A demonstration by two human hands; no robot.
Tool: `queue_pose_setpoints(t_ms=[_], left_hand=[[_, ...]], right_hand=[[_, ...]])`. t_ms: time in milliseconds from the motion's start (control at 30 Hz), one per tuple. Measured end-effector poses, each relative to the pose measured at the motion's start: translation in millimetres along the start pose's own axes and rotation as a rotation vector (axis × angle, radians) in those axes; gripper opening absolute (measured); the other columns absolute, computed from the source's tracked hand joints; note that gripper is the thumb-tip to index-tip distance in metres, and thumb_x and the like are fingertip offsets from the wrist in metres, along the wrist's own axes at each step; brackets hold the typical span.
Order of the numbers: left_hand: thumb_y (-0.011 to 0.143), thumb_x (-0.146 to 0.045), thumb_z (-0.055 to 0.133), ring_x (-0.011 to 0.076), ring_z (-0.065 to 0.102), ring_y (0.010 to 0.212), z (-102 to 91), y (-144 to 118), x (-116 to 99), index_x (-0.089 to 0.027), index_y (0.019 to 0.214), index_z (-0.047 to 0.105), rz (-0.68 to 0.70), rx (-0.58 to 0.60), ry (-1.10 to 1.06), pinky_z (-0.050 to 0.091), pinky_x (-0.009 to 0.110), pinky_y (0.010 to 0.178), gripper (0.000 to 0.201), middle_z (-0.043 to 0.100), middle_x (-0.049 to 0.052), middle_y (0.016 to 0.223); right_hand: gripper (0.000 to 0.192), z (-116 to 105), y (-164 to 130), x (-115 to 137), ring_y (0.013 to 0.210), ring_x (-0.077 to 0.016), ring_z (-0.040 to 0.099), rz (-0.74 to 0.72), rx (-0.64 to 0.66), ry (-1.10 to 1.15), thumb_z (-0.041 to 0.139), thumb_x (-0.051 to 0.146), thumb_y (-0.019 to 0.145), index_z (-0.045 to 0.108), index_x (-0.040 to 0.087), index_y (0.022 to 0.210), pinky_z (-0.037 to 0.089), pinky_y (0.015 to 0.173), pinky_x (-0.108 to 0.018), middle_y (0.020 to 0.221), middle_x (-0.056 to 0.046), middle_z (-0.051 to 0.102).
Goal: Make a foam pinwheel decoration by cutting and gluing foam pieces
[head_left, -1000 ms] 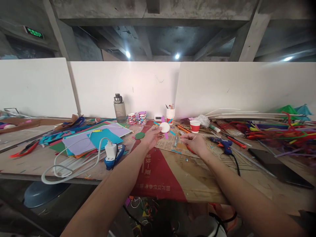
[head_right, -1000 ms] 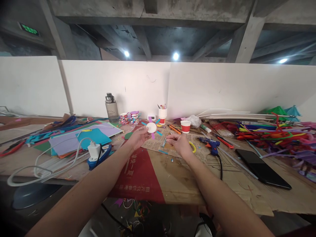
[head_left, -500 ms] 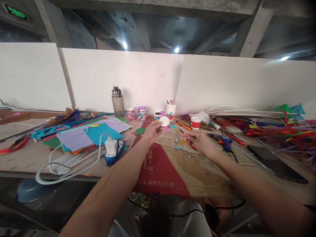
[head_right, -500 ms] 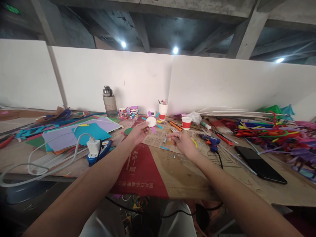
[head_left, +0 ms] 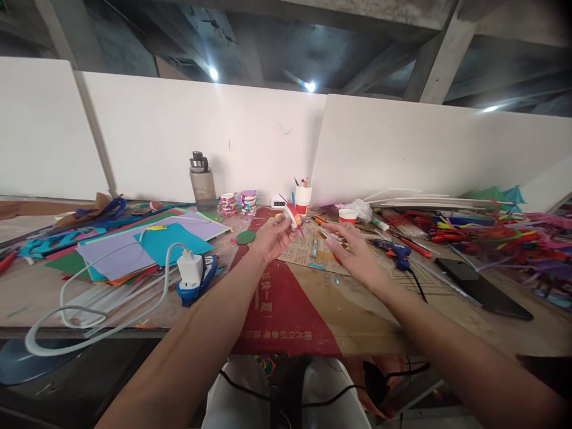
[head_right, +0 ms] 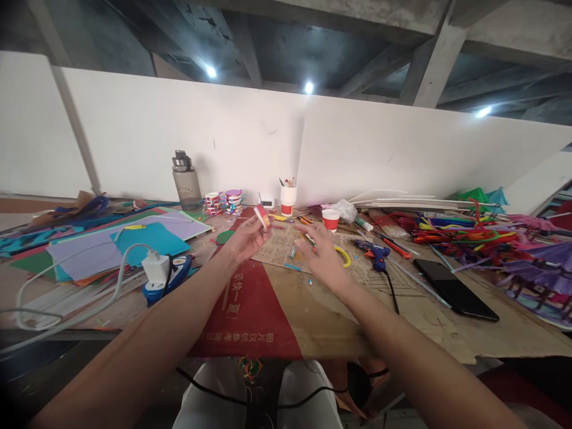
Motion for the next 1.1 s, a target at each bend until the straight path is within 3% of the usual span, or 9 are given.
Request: queue_pose_setpoints(t_ms=[100, 233, 533, 667, 733, 833, 967, 1100], left_hand=[[0.068, -0.009, 0.082, 0.0115, 0.067, 0.069, 0.8, -3, 2, -0.012, 0.094, 0.07, -0.015, 0.11, 0.027, 0.054, 0.023, 0.069, 0.029, 0.074, 0.007, 0.087], [0.071, -0.005, 0.077, 0.0159, 0.071, 0.079, 1.1, -5, 2, -0.014, 0.099, 0.07, -0.049, 0.111, 0.06, 0.056, 0.027, 0.077, 0.031, 0.076, 0.008, 0.096], [0.072, -0.005, 0.076, 0.0106, 0.067, 0.068, 5.2, -9, 1, -0.014, 0.094, 0.069, -0.059, 0.089, 0.079, 0.053, 0.021, 0.067, 0.025, 0.074, 0.004, 0.085], [0.075, -0.01, 0.075, 0.0108, 0.066, 0.068, 8.4, -9, 0, -0.014, 0.093, 0.067, -0.051, 0.036, 0.064, 0.053, 0.023, 0.069, 0.02, 0.072, 0.004, 0.083], [0.073, -0.009, 0.074, 0.0098, 0.064, 0.068, 9.4, -8, -1, -0.014, 0.091, 0.065, -0.048, -0.018, 0.052, 0.052, 0.022, 0.067, 0.021, 0.07, 0.003, 0.08], [0.07, -0.006, 0.073, 0.0086, 0.061, 0.062, 7.0, -4, -2, -0.015, 0.085, 0.061, -0.045, -0.157, 0.06, 0.05, 0.022, 0.064, 0.021, 0.068, 0.001, 0.075], [0.069, -0.007, 0.074, 0.0094, 0.061, 0.058, 1.3, -1, -1, -0.015, 0.078, 0.057, -0.058, -0.282, 0.129, 0.048, 0.022, 0.059, 0.021, 0.066, 0.001, 0.068], [0.068, -0.007, 0.079, 0.008, 0.061, 0.06, -1.6, -1, 1, -0.012, 0.08, 0.061, -0.051, -0.254, 0.185, 0.046, 0.019, 0.057, 0.022, 0.065, 0.001, 0.068]], right_hand=[[0.035, 7, 1, 28, 0.115, -0.026, 0.053, -0.112, -0.035, 0.081, 0.051, 0.042, 0.097, 0.062, 0.027, 0.127, 0.041, 0.102, -0.046, 0.118, -0.009, 0.06], [0.031, 10, -4, 54, 0.118, -0.0263, 0.05, -0.191, -0.04, 0.072, 0.05, 0.035, 0.098, 0.06, 0.028, 0.126, 0.039, 0.103, -0.046, 0.118, -0.008, 0.057], [0.033, 15, -5, 51, 0.115, -0.026, 0.051, -0.223, -0.045, 0.057, 0.053, 0.03, 0.095, 0.058, 0.026, 0.127, 0.038, 0.101, -0.046, 0.118, -0.008, 0.057], [0.026, -1, 0, 28, 0.104, -0.0241, 0.056, -0.061, -0.172, 0.132, 0.055, 0.039, 0.093, 0.059, 0.024, 0.113, 0.043, 0.095, -0.04, 0.108, -0.007, 0.062], [0.023, -13, 0, 8, 0.09, -0.0211, 0.057, 0.088, -0.256, 0.18, 0.057, 0.045, 0.091, 0.058, 0.023, 0.095, 0.046, 0.084, -0.035, 0.095, -0.005, 0.062], [0.029, -34, -7, -25, 0.07, -0.016, 0.051, 0.275, -0.285, 0.225, 0.06, 0.05, 0.086, 0.054, 0.022, 0.08, 0.044, 0.068, -0.03, 0.075, -0.001, 0.057], [0.028, -71, -26, -64, 0.065, -0.0161, 0.051, 0.389, -0.256, 0.059, 0.063, 0.048, 0.082, 0.06, 0.021, 0.076, 0.042, 0.064, -0.03, 0.07, -0.002, 0.06], [0.018, -107, -41, -103, 0.07, -0.0218, 0.06, 0.524, -0.214, -0.248, 0.055, 0.035, 0.086, 0.064, 0.02, 0.079, 0.044, 0.067, -0.034, 0.076, -0.008, 0.067]])
Point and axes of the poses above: each hand's wrist, its own y-axis towards the middle knuckle, its own z-axis out of the palm, x = y × z, the point moved 2 cm from there along y, towards the middle knuckle
